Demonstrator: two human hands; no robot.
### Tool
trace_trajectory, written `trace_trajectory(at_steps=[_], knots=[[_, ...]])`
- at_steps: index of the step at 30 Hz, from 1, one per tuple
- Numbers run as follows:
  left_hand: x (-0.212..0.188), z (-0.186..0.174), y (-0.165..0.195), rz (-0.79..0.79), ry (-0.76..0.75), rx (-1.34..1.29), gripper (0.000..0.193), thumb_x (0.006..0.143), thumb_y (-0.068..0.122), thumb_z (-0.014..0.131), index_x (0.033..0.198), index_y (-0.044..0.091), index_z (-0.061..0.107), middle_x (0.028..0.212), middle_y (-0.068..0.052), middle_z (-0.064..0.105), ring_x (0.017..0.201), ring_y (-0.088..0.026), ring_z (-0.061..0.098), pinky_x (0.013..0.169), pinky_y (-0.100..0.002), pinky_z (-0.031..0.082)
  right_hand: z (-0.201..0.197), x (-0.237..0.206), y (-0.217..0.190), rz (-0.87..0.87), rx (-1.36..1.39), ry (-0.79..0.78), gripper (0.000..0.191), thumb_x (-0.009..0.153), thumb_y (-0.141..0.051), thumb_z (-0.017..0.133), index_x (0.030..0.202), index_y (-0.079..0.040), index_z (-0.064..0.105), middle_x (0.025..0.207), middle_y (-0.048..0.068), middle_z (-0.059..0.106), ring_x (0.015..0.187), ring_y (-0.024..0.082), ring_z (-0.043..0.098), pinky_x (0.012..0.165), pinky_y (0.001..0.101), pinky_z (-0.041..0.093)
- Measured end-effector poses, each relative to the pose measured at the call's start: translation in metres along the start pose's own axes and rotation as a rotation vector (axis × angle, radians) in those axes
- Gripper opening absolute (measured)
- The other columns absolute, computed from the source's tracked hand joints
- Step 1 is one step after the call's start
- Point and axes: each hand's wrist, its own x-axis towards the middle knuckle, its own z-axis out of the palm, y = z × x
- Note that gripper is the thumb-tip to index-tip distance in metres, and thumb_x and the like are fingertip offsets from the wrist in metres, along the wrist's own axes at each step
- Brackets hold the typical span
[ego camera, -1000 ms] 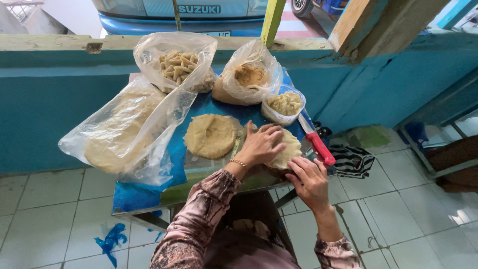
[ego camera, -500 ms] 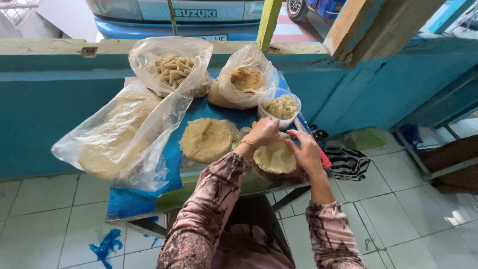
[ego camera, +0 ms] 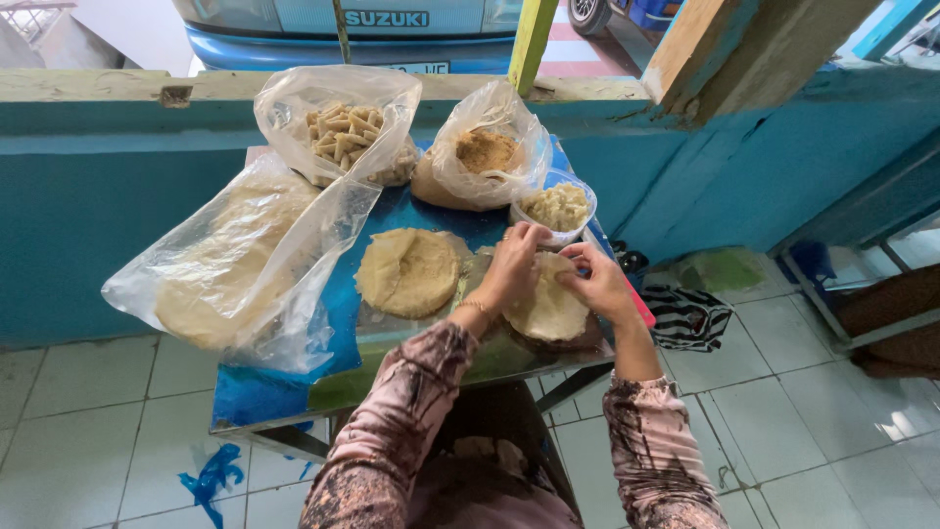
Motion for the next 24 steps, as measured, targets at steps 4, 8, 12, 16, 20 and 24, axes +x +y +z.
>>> trace_trajectory(at_steps=[4,8,12,16,20,24], knots=[[-0.029,0.001,0.027,0.187,0.009,0.378,0.022,0.087,0.009,0.067,0.109,0.009,0.063,0.119,-0.012,0.060,0.114,-0.030,0.057,0.102,-0.046,0.042,0.005,-0.004,-0.006,0.006,-0.123,0.084,0.040,0.081,-0.005,0.078,0.119,-0.006,0.066,0.099,0.006,0.074,0.089,0.010,0.069,0.078,0.0271,0.057],[-0.053,-0.010,0.052,0.149,-0.259,0.403,0.024,0.084,0.019,0.067,0.106,0.009,0.064,0.115,-0.011,0.062,0.116,-0.028,0.058,0.101,-0.049,0.041,0.010,-0.008,-0.010,-0.108,-0.161,0.118,0.038,0.083,-0.006,0.075,0.120,-0.006,0.067,0.107,0.006,0.073,0.094,0.014,0.068,0.081,0.0297,0.056],[-0.064,-0.022,0.074,0.132,-0.309,0.414,0.026,0.085,0.021,0.069,0.108,0.010,0.066,0.115,-0.009,0.062,0.118,-0.029,0.057,0.104,-0.057,0.035,0.013,-0.009,-0.006,-0.232,-0.249,0.162,0.034,0.085,-0.006,0.074,0.119,-0.007,0.071,0.114,0.009,0.071,0.102,0.019,0.068,0.087,0.0323,0.055],[-0.086,-0.028,0.094,0.135,-0.245,0.399,0.040,0.083,0.022,0.069,0.120,0.008,0.065,0.129,-0.014,0.060,0.129,-0.035,0.051,0.104,-0.056,0.034,0.012,-0.010,-0.005,-0.137,-0.325,0.180,0.022,0.086,-0.010,0.076,0.108,-0.011,0.077,0.109,0.010,0.072,0.099,0.023,0.069,0.080,0.0352,0.055],[-0.101,-0.042,0.086,0.116,-0.128,0.316,0.032,0.085,0.016,0.068,0.116,0.013,0.068,0.125,-0.011,0.065,0.120,-0.033,0.061,0.100,-0.052,0.044,0.018,-0.008,-0.028,-0.393,-0.621,0.360,0.017,0.088,-0.008,0.076,0.105,-0.009,0.076,0.110,0.015,0.068,0.105,0.033,0.065,0.089,0.0414,0.053],[-0.081,-0.098,0.021,-0.204,0.182,0.810,0.023,0.086,0.011,0.066,0.108,0.008,0.066,0.102,-0.014,0.067,0.086,-0.035,0.067,0.078,-0.047,0.053,0.034,-0.006,-0.071,-0.507,-0.589,0.325,0.016,0.090,-0.009,0.075,0.105,-0.008,0.075,0.108,0.012,0.069,0.104,0.034,0.066,0.089,0.0422,0.053]])
